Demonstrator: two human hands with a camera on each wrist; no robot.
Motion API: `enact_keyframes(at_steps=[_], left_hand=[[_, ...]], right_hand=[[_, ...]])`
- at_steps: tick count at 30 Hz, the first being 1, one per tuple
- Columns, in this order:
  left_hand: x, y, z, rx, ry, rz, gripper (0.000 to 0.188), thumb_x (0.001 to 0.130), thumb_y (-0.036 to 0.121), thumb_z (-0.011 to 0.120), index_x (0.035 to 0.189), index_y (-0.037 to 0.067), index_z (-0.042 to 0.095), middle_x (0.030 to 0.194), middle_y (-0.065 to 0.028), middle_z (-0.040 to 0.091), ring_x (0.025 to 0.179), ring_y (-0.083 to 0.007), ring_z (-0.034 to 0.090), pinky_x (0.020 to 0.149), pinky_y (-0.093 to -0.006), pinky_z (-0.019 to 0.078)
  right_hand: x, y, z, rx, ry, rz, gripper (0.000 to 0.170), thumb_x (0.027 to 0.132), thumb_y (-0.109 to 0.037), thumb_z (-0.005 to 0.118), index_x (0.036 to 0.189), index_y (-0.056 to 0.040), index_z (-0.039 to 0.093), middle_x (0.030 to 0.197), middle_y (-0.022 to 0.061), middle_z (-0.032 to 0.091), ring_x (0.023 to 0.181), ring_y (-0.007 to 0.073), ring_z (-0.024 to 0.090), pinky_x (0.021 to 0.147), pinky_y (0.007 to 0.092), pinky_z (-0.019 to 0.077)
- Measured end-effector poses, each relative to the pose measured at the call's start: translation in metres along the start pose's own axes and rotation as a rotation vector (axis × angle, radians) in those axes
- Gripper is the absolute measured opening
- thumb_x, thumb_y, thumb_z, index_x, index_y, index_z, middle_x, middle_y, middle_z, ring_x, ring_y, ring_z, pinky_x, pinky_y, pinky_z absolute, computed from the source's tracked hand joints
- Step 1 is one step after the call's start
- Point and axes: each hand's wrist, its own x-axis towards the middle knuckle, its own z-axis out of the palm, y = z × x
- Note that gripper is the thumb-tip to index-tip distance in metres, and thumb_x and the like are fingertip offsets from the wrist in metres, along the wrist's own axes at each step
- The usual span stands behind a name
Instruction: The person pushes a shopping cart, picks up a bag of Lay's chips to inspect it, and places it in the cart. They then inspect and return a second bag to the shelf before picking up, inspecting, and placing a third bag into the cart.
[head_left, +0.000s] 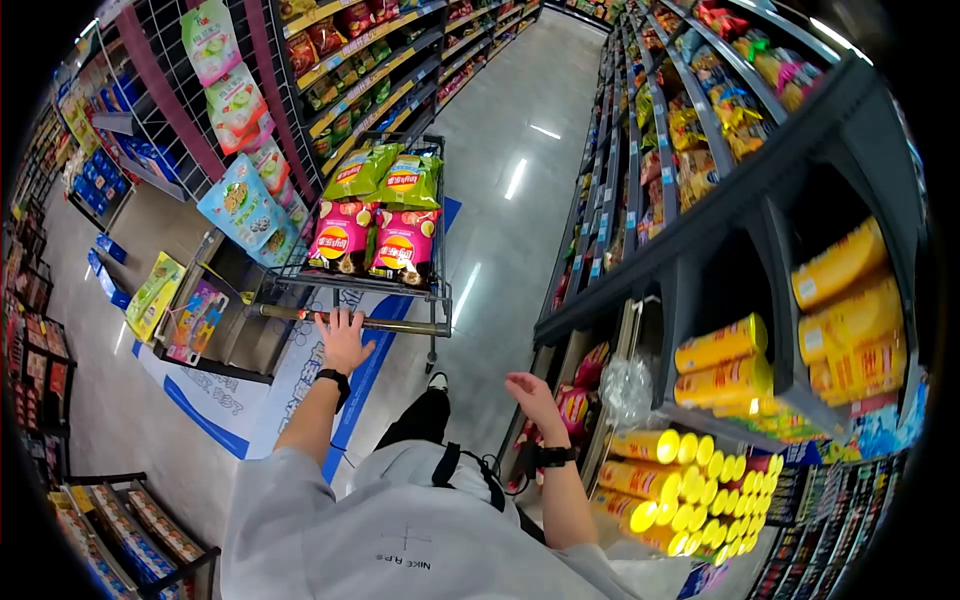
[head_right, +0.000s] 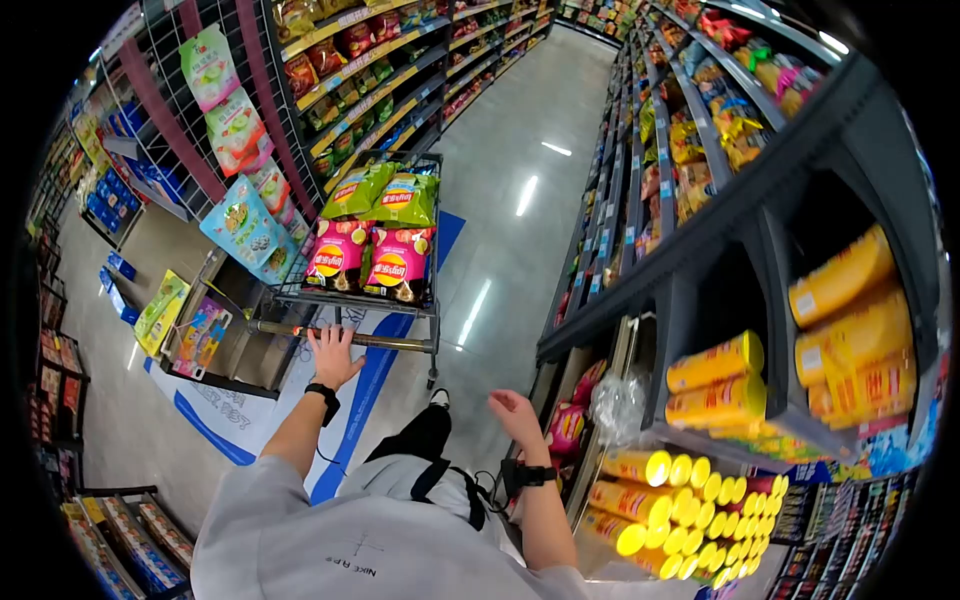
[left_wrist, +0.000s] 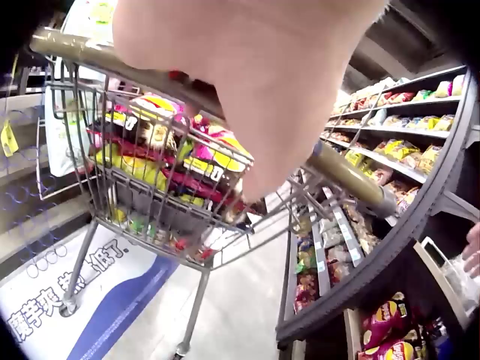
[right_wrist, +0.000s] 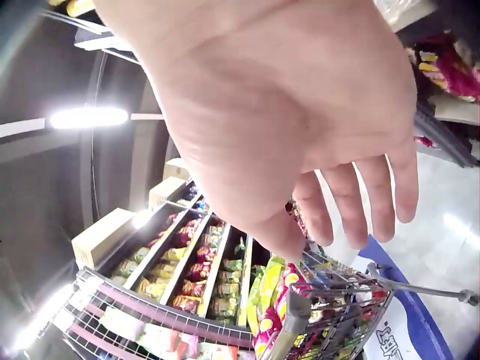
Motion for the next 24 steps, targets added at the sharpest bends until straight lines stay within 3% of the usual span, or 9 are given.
enact_keyframes(at_steps=[1,2,6,12,17,19,21,23,24], left_hand=[[0.008,0.007,0.003,-0.012,-0.043,-0.044,0.074,0.07,0.04,0.077,0.132,0.012,0.049,0.134,-0.018,0.045,0.133,-0.038,0.034,0.111,-0.0695,0.0095],[0.018,0.011,0.009,-0.044,0.105,-0.024,0.064,0.067,0.038,0.078,0.119,0.01,0.054,0.12,-0.0164,0.049,0.127,-0.038,0.037,0.11,-0.0718,0.0086],[0.05,0.016,0.031,-0.116,0.201,-0.015,0.063,0.064,0.032,0.077,0.118,0.009,0.055,0.117,-0.0171,0.047,0.127,-0.0419,0.035,0.107,-0.0763,0.0045],[0.072,0.018,0.031,-0.132,0.107,-0.12,0.054,0.065,0.03,0.077,0.112,0.01,0.057,0.12,-0.0149,0.047,0.134,-0.0413,0.032,0.107,-0.0764,0.0074],[0.078,0.025,0.005,-0.123,0.033,-0.224,0.058,0.065,0.042,0.079,0.11,0.01,0.059,0.127,-0.0178,0.048,0.136,-0.0415,0.031,0.109,-0.0746,0.0058],[0.086,0.028,-0.017,-0.18,-0.027,-0.174,0.064,0.066,0.049,0.078,0.112,0.01,0.059,0.133,-0.0206,0.046,0.139,-0.0415,0.028,0.111,-0.0718,0.0045],[0.087,0.031,-0.022,-0.084,-0.132,-0.217,0.074,0.068,0.055,0.077,0.124,0.009,0.057,0.143,-0.0234,0.039,0.141,-0.0434,0.025,0.113,-0.0681,0.0087],[0.085,0.045,-0.014,-0.093,-0.031,-0.43,0.082,0.073,0.056,0.074,0.136,0.009,0.05,0.151,-0.0234,0.03,0.142,-0.0454,0.023,0.113,-0.0649,0.0153],[0.091,0.061,-0.017,-0.056,-0.046,-0.586,0.089,0.079,0.057,0.07,0.147,0.009,0.037,0.153,-0.0292,0.023,0.141,-0.0483,0.022,0.113,-0.0597,0.0222]], right_hand=[[0.018,-0.008,-0.002,-0.017,-0.026,0.001,0.031,0.092,-0.017,0.067,0.117,0.0008,0.064,0.101,0.0027,0.068,0.095,0.01,0.061,0.085,0.026,0.0483],[0.041,-0.019,-0.004,-0.028,-0.034,0.01,0.031,0.092,-0.017,0.067,0.117,0.0008,0.064,0.101,0.0027,0.068,0.095,0.01,0.061,0.085,0.026,0.0483],[0.123,-0.067,-0.009,-0.119,-0.129,-0.055,0.032,0.092,-0.018,0.067,0.117,0.002,0.063,0.106,0.0054,0.068,0.098,0.0121,0.063,0.086,0.0272,0.0489],[0.245,-0.095,0.009,-0.215,-0.269,0.02,0.038,0.091,-0.024,0.068,0.119,0.0015,0.062,0.108,0.0089,0.068,0.098,0.0155,0.065,0.088,0.0293,0.0503],[0.32,-0.091,0.036,-0.497,-0.62,-0.121,0.045,0.091,-0.027,0.069,0.127,-0.0014,0.059,0.119,0.0118,0.066,0.102,0.0207,0.064,0.09,0.0327,0.0505],[0.354,-0.096,0.029,-0.503,-0.765,-0.106,0.047,0.091,-0.028,0.069,0.13,-0.0027,0.058,0.122,0.0114,0.065,0.105,0.0199,0.063,0.091,0.0331,0.05],[0.385,-0.09,0.015,-0.27,-0.908,-0.052,0.048,0.091,-0.028,0.069,0.13,-0.0027,0.058,0.121,0.0103,0.065,0.104,0.0182,0.062,0.091,0.0325,0.0498],[0.42,-0.106,-0.018,-0.233,-0.954,-0.039,0.046,0.091,-0.028,0.069,0.127,-0.0014,0.06,0.114,0.006,0.067,0.101,0.016,0.062,0.09,0.0313,0.0496],[0.44,-0.106,-0.037,-0.236,-0.948,-0.005,0.046,0.091,-0.029,0.069,0.126,-0.001,0.06,0.111,0.0046,0.068,0.099,0.0156,0.062,0.089,0.0306,0.0495]])
